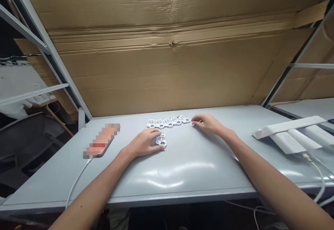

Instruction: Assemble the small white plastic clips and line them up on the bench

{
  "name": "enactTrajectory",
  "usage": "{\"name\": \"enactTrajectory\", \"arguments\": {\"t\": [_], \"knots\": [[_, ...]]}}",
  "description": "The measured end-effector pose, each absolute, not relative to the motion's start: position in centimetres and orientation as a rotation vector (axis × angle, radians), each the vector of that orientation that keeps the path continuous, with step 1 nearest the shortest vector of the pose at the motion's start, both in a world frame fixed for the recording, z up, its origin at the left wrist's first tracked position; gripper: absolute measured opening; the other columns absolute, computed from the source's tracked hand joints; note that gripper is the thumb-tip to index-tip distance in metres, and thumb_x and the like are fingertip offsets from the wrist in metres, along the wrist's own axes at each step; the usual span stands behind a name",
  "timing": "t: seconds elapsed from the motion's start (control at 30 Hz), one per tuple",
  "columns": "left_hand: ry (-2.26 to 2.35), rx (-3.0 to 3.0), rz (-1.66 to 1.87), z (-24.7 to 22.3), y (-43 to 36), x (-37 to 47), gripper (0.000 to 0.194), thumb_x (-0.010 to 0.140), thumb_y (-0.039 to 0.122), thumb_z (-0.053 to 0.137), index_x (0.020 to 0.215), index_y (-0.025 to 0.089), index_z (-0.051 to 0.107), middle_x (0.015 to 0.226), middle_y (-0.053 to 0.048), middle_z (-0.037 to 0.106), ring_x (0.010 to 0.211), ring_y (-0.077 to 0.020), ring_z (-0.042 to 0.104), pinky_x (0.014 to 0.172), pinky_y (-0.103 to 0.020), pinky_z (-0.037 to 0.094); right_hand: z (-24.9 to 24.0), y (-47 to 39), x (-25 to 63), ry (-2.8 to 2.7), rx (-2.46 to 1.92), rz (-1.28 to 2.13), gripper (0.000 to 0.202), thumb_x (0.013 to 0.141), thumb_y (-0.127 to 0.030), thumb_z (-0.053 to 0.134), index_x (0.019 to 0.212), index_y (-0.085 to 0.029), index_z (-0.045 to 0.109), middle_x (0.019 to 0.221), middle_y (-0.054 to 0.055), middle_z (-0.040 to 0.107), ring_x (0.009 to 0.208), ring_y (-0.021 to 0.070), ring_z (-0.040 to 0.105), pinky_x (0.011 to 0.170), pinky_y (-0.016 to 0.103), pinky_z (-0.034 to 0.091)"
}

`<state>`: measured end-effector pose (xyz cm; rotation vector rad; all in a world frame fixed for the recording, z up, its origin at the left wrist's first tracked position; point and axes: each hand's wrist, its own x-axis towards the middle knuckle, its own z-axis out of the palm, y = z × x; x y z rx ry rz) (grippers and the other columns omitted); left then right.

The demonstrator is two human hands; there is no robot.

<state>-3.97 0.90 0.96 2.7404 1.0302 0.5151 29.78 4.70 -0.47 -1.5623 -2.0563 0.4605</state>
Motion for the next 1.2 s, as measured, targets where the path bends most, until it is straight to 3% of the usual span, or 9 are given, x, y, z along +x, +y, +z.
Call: {"name": "enactTrajectory", "arguments": {"t": [0.57, 0.73, 0.83, 0.97, 1.07, 1.2], "knots": [[1.044, 2.734, 0.492, 1.0, 0.7, -3.9, 0.047, 0.086, 0.052, 0.066, 0.121, 0.020, 0.063, 0.125, -0.011, 0.063, 0.114, -0.0298, 0.059, 0.098, -0.041, 0.047, -0.2, 4.4, 29.6, -2.012, -1.547, 0.450, 0.017, 0.076, -0.021, 0.058, 0.084, -0.025, 0.073, 0.101, 0.004, 0.076, 0.094, 0.0254, 0.068, 0.084, 0.036, 0.052], [1.059, 2.740, 0.501, 0.7, 0.6, -3.6, 0.046, 0.087, 0.051, 0.065, 0.122, 0.022, 0.062, 0.125, -0.010, 0.063, 0.114, -0.0291, 0.059, 0.097, -0.040, 0.047, 0.6, 3.8, 28.5, -1.835, -1.463, 0.533, 0.014, 0.082, -0.030, 0.058, 0.084, -0.023, 0.070, 0.094, 0.005, 0.075, 0.084, 0.0235, 0.070, 0.071, 0.033, 0.054], [1.067, 2.744, 0.489, 0.5, 0.5, -3.3, 0.048, 0.088, 0.051, 0.064, 0.126, 0.022, 0.060, 0.127, -0.010, 0.062, 0.116, -0.0295, 0.058, 0.098, -0.040, 0.046, 1.2, 3.2, 26.7, -1.654, -1.347, 0.748, 0.023, 0.082, -0.040, 0.063, 0.094, -0.020, 0.069, 0.092, 0.007, 0.075, 0.088, 0.0245, 0.070, 0.067, 0.032, 0.056], [1.023, 2.756, 0.434, 0.5, 0.4, -3.2, 0.056, 0.089, 0.052, 0.062, 0.134, 0.020, 0.054, 0.132, -0.012, 0.060, 0.121, -0.0301, 0.054, 0.101, -0.042, 0.044, 1.0, 2.6, 24.4, -1.442, -1.159, 1.078, 0.030, 0.084, -0.040, 0.068, 0.106, -0.020, 0.068, 0.098, 0.008, 0.075, 0.092, 0.0214, 0.071, 0.086, 0.038, 0.058], [0.992, 2.769, 0.414, 0.5, 0.4, -3.3, 0.057, 0.091, 0.052, 0.061, 0.136, 0.019, 0.052, 0.133, -0.012, 0.059, 0.123, -0.0303, 0.053, 0.103, -0.043, 0.043, 0.4, 2.2, 23.3, -1.283, -1.029, 1.342, 0.020, 0.086, -0.032, 0.069, 0.102, -0.020, 0.071, 0.110, 0.008, 0.073, 0.102, 0.0202, 0.070, 0.100, 0.037, 0.054], [1.002, 2.764, 0.419, 0.5, 0.4, -3.5, 0.054, 0.091, 0.049, 0.060, 0.137, 0.022, 0.052, 0.133, -0.011, 0.060, 0.123, -0.0303, 0.054, 0.103, -0.043, 0.043, 0.3, 1.8, 22.6, -1.074, -1.030, 1.575, 0.009, 0.085, -0.023, 0.070, 0.093, -0.020, 0.071, 0.115, 0.010, 0.072, 0.112, 0.0225, 0.067, 0.106, 0.034, 0.052]]}}
